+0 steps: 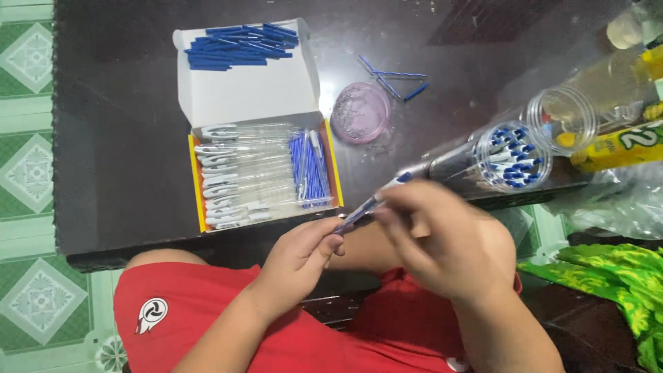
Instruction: Assembling pens by inserting ink refills into barrels and attaching caps
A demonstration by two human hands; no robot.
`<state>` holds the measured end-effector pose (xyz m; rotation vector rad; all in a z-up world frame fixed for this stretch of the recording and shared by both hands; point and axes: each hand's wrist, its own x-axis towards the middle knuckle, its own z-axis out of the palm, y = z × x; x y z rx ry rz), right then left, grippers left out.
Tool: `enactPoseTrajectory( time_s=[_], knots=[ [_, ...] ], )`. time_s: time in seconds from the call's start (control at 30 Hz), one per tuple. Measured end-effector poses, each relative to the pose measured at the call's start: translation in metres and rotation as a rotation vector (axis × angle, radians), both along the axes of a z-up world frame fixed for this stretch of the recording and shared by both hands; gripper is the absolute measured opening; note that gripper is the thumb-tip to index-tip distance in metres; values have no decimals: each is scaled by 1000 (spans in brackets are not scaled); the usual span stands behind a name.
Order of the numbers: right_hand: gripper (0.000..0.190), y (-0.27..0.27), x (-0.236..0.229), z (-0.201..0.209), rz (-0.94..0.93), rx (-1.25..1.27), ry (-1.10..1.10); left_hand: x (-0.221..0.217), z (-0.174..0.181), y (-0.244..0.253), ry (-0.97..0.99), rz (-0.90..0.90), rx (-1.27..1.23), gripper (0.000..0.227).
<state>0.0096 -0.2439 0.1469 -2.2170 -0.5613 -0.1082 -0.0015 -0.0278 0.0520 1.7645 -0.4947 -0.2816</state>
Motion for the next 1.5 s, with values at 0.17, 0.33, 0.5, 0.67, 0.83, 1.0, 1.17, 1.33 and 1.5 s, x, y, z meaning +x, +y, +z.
enactPoseTrajectory(
  time_s=[0.17,0.33,0.5,0.67,0.83,1.0,1.17,1.33,1.5],
  knots=[
    [52,-21,2,16,-1,-74,24,-6,-8,-8,-30,19,-61,37],
    [17,-30,-19,4,-119,207,70,-7,-15,-11,95,-33,-1,40],
    [19,-172,-14,-34,-716,229,-428,8,-36,0,-54,-48,124,41],
    [40,-205,8,-72,-1205,-13,-619,20,-33,20,-82,21,254,39],
    [12,-178,24,-61,-611,-270,-654,25,-44,73,-423,481,470,29],
    [8,-169,29,-65,-490,-529,-534,38,-34,99,-562,627,801,24],
    [50,-153,30,-54,-423,-451,-478,42,-44,95,-490,570,963,27],
    [36,-149,34,-55,-326,-441,-482,42,-51,88,-523,563,1058,29],
    [18,-148,38,-56,-362,-465,-510,45,-60,85,-525,541,1027,30]
  ],
)
